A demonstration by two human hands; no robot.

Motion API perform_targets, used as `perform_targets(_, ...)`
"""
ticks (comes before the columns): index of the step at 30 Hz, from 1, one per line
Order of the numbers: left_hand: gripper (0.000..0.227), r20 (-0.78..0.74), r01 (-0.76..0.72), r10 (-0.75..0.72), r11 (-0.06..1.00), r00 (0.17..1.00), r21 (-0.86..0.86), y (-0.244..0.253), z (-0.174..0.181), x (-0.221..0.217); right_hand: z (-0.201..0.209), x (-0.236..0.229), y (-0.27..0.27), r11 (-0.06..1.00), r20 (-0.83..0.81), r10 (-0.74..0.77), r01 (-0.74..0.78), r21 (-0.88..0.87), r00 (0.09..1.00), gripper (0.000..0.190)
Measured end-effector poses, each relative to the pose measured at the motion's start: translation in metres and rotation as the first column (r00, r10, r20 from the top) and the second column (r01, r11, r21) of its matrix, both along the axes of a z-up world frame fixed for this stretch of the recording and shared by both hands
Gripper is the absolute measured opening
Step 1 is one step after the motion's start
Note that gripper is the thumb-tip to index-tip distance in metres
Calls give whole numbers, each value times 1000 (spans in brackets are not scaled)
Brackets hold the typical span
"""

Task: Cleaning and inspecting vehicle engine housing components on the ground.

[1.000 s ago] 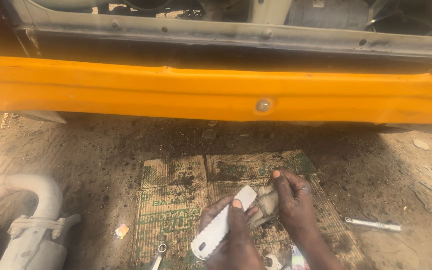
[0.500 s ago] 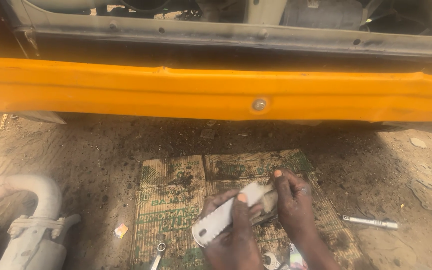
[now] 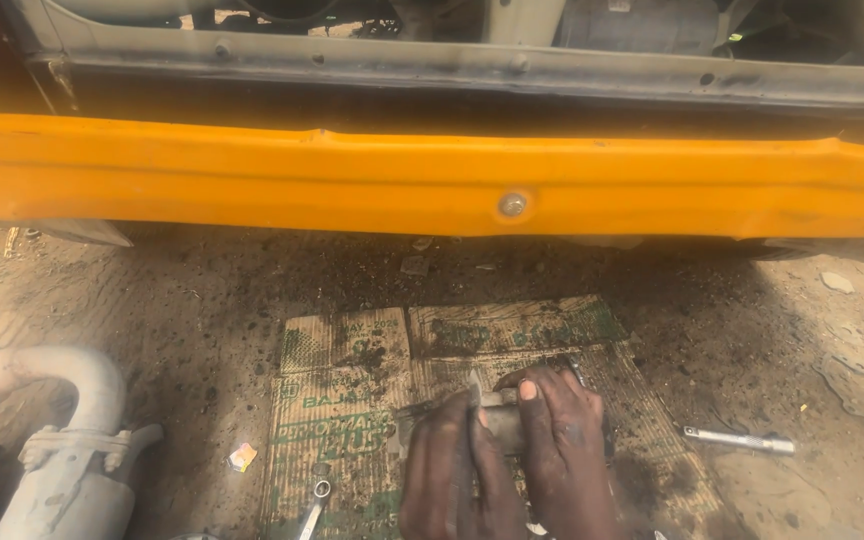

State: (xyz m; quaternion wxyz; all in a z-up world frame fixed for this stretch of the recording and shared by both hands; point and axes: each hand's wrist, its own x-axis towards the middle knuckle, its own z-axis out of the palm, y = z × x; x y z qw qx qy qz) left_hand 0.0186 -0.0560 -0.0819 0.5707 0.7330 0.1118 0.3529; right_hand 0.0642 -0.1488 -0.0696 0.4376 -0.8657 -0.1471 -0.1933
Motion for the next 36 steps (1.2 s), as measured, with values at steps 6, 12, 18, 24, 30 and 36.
perform_targets(6, 24, 202, -44, -33, 930, 979, 365, -5, -22, 2, 5, -11, 9, 986, -131, -157, 149, -72, 979, 45)
perform_targets(12, 18, 295, 119, -228, 930, 928, 347, -11, -59, 8, -27, 12, -19, 944, 364, 96, 32, -329, 926, 42)
perform_targets(18, 18, 185, -11, -17, 989, 983, 147, -8, -20, 4, -10, -3, -6, 986, -209, -110, 134, 102, 972, 50)
perform_targets(24, 14, 240, -97, 34, 962, 970, 256, -15, -12, 2, 0, -4, -5, 959, -405, -72, 175, 223, 912, 48)
perform_targets(30, 24, -98, 121, -211, 817, 972, -563, -15, 4, 2, 10, -2, -16, 811, -643, 85, 322, 489, 761, 46)
perform_targets(36, 25, 88, 194, -184, 699, 979, -688, -16, -18, 14, 10, 2, -32, 771, -695, 135, 366, 521, 707, 48)
